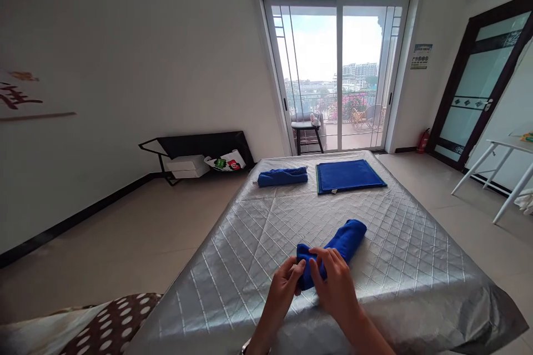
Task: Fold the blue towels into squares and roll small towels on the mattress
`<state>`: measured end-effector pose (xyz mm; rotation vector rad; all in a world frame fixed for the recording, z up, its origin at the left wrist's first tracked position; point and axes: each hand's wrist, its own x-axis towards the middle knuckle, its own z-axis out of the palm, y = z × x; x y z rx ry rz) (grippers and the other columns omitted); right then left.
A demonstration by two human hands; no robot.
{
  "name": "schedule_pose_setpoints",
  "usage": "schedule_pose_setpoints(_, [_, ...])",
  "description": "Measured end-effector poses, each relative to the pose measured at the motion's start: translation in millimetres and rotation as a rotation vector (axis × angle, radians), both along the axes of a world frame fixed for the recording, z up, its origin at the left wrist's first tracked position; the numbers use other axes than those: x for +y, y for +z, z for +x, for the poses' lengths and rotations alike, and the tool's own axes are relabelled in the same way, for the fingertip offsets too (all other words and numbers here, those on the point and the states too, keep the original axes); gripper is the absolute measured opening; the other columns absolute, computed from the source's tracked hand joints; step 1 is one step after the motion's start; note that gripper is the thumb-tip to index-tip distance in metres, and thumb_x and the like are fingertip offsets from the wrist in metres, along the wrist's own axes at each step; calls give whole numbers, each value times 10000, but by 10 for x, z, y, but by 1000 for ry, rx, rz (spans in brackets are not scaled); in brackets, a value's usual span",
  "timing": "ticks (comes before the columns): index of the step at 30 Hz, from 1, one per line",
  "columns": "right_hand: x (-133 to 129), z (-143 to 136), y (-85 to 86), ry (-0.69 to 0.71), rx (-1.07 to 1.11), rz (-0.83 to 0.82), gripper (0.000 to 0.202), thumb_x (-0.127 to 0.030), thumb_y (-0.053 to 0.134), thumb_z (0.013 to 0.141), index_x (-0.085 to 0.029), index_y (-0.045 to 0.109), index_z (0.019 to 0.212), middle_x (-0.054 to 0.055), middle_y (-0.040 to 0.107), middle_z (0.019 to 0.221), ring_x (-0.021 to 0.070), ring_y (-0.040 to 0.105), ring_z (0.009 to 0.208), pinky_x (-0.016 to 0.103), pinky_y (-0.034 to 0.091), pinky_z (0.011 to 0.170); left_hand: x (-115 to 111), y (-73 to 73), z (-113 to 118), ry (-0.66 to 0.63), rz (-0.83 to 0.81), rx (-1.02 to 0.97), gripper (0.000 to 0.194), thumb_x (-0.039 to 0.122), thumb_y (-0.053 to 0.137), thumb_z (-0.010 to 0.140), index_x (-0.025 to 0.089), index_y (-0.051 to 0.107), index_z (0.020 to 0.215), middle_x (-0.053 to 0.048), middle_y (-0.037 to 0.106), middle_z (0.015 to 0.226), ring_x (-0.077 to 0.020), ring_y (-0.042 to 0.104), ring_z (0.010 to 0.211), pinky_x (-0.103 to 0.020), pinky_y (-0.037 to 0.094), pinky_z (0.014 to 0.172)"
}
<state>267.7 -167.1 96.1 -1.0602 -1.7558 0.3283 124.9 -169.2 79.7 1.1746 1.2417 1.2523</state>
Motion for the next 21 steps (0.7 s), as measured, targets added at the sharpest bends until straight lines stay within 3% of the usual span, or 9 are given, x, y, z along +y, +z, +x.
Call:
schedule_pose_setpoints(4, [-375,40,-261,-125,31,-199,349,-540,532,941,-254,604,754,-35,585,559,136,531,457,243,419,475,-19,-58,137,51,-96,-232,607,784,659,640,212,549,808,108,442,478,-71,372,364,-200,297,373])
schedule_pose_setpoints(6, [-491,51,-335,-120,58,-320,401,-604,563,894,-253,579,702,-32,601,536,142,545,444,244,412,462,-70,-72,230,64,-95,-305,589,741,699,643,212,559,862,85,524,538,-89,461,430,-209,375,430])
schedule_pose_setpoints(9, [-532,81,-345,-156,137,-421,436,-675,578,836,-247,601,754,5,667,598,178,596,501,268,449,487,-175,-80,371,43,-76,-330,584,696,721,667,209,577,958,47,613,646,-110,551,526,-220,436,508])
schedule_pose_setpoints(14, [-487,178,-289,-214,218,-423,409,-647,647,777,-241,605,797,17,691,648,200,626,567,289,499,536,-300,-55,476,-61,-132,-224,648,823,637,642,225,540,870,129,376,398,-79,321,318,-208,247,351])
schedule_pose_setpoints(21, [-576,219,-243,20,376,-355,235,-467,625,863,-251,566,935,23,748,842,206,716,729,311,581,665,-410,-20,502,-40,-97,-136,699,938,514,592,243,443,607,105,329,373,-74,306,329,-225,239,374])
